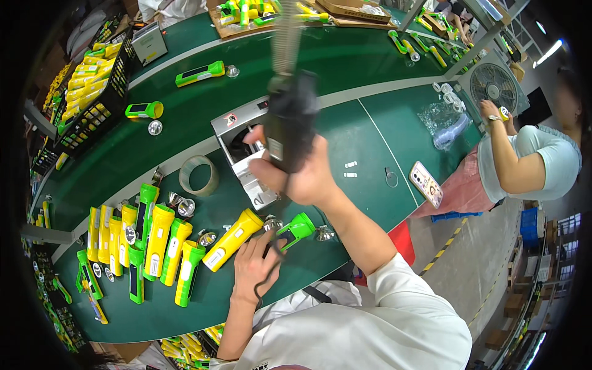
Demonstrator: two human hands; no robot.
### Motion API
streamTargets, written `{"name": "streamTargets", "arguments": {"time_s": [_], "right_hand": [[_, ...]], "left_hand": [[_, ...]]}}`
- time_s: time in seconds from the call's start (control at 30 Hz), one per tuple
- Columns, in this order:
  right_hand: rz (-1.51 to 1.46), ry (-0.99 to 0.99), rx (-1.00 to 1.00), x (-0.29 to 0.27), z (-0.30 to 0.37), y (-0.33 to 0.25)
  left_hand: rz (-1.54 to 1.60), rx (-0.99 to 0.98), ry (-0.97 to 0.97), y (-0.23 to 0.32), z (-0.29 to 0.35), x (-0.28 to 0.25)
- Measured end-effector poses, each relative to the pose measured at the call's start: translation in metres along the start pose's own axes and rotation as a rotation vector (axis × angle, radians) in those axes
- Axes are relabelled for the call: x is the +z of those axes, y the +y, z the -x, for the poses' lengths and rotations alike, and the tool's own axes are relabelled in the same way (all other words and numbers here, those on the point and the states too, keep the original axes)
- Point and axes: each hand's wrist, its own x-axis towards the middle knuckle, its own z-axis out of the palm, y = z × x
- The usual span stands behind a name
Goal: The person assembles flashlights on a workbench by fitting components together and driving screws into the flashlight casings using an electric screwdriver.
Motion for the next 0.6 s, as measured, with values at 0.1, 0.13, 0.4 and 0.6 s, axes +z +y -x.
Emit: {"name": "streamTargets", "arguments": {"time_s": [0.1, 0.13, 0.4, 0.6], "right_hand": [[-0.035, -0.003, -0.323, -0.01, 0.011, 0.012], [-0.009, 0.01, -0.341, -0.011, 0.012, 0.013], [0.042, 0.071, -0.202, -0.005, 0.008, 0.018], [-0.005, -0.029, 0.079, 0.015, -0.025, -0.004]], "left_hand": [[0.001, 0.005, 0.032, 0.003, 0.002, 0.003], [-0.002, 0.003, 0.025, 0.004, 0.001, 0.001], [-0.002, -0.005, 0.013, 0.001, 0.002, 0.007], [0.068, -0.028, 0.056, -0.002, 0.004, 0.007]]}}
